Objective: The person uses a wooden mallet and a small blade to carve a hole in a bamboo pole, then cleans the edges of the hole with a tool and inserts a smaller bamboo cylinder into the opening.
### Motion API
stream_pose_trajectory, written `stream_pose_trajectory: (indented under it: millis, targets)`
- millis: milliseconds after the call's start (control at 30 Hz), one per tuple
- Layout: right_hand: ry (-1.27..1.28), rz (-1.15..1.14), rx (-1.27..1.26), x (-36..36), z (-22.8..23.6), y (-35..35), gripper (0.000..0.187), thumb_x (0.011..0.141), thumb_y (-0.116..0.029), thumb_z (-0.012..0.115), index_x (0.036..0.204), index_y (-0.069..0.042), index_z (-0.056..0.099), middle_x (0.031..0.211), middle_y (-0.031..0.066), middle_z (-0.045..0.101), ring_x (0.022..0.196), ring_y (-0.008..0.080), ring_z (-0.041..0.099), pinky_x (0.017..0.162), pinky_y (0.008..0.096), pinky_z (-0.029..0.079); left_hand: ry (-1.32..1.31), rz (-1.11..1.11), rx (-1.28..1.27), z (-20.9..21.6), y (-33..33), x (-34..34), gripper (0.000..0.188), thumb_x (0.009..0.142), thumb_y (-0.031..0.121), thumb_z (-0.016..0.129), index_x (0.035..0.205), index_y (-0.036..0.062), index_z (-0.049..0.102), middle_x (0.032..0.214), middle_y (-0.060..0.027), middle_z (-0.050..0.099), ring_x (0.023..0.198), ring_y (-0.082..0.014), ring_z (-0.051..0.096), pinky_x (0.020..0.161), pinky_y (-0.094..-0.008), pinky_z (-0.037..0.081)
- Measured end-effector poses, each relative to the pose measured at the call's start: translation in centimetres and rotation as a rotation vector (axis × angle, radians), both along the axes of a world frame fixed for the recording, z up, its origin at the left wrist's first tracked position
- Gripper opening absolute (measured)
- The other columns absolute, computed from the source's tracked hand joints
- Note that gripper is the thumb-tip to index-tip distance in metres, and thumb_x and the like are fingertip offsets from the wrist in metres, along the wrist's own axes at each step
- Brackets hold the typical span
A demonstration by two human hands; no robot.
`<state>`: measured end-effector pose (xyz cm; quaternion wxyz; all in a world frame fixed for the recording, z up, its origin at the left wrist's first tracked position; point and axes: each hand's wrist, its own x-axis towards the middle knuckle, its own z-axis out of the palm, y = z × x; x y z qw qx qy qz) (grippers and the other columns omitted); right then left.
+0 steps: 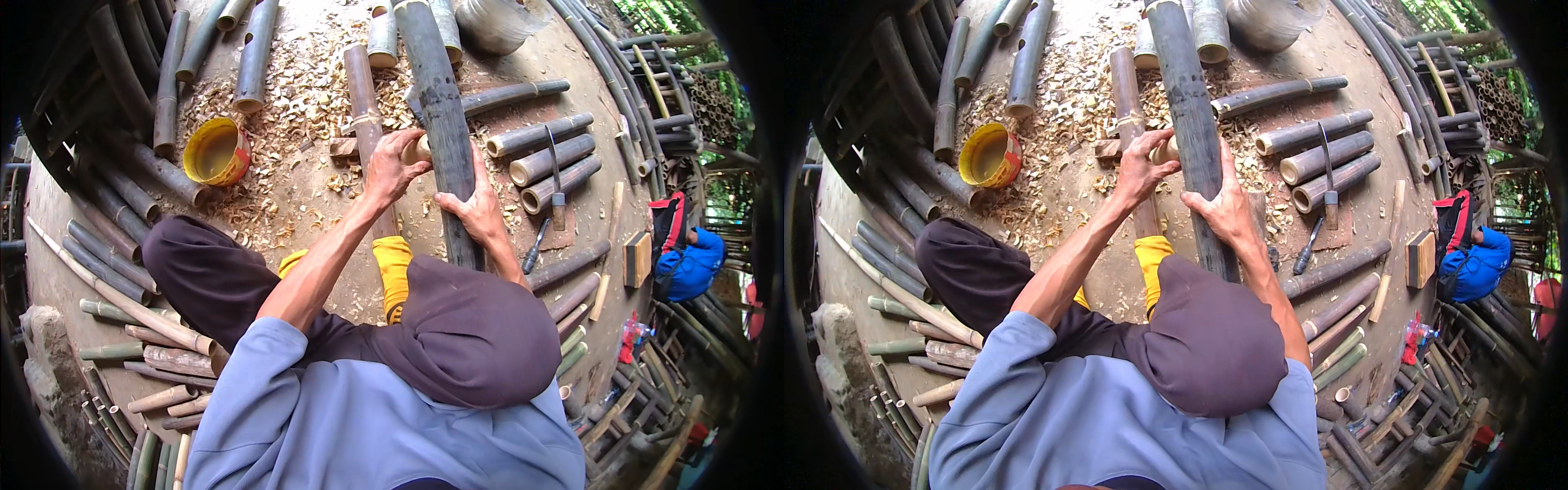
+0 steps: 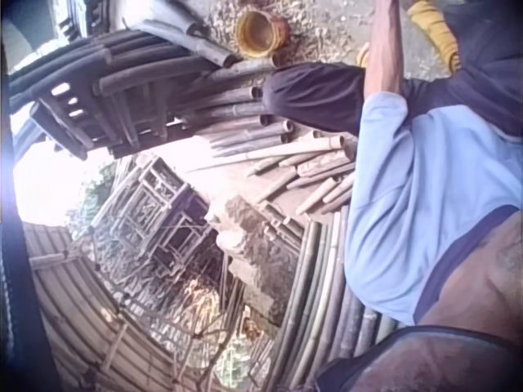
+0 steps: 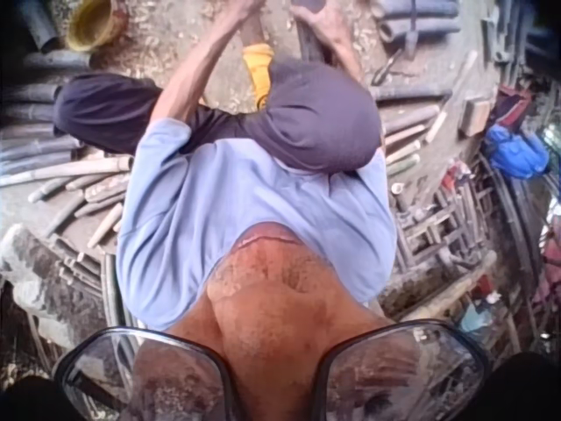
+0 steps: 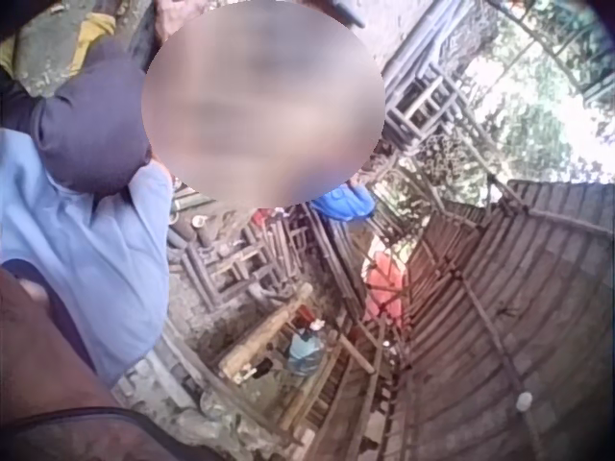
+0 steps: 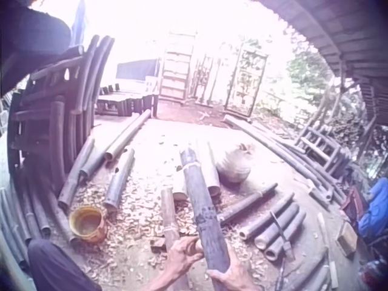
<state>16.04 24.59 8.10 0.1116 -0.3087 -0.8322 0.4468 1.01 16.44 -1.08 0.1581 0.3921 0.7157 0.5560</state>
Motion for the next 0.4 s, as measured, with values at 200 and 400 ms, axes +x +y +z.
stream_pose_trajectory:
  millis: [200, 400]
  targets:
    - [-0.074, 0.114, 0.187, -0.6, -0.4, 2.3, 0.102, 0.065, -0.027, 0.074, 0.146, -0.008, 0.015, 0.117, 0.0233, 0.057, 0.099, 0.0298, 0.062, 0.086, 0.0372, 0.048, 0.127, 0.054, 0.026, -0.1, 0.0, -0.2, 0.054, 0.065, 0.019, 0.079, 0.114, 0.0051, 0.060, 0.115, -0.0112, 0.060, 0.109, -0.0299, 0.054, 0.095, -0.0382, 0.044]
    - [-0.144, -0.025, -0.031, -0.7, -0.6, 0.0, 0.102, 0.069, -0.025, 0.071, 0.147, -0.012, 0.006, 0.118, 0.0232, 0.056, 0.099, 0.0321, 0.062, 0.088, 0.0372, 0.048, -0.199, 0.080, 0.035, -0.8, -1.4, 1.1, 0.091, 0.066, 0.033, 0.081, 0.141, 0.0135, 0.034, 0.138, -0.0138, 0.041, 0.113, -0.0313, 0.052, 0.095, -0.0431, 0.045]
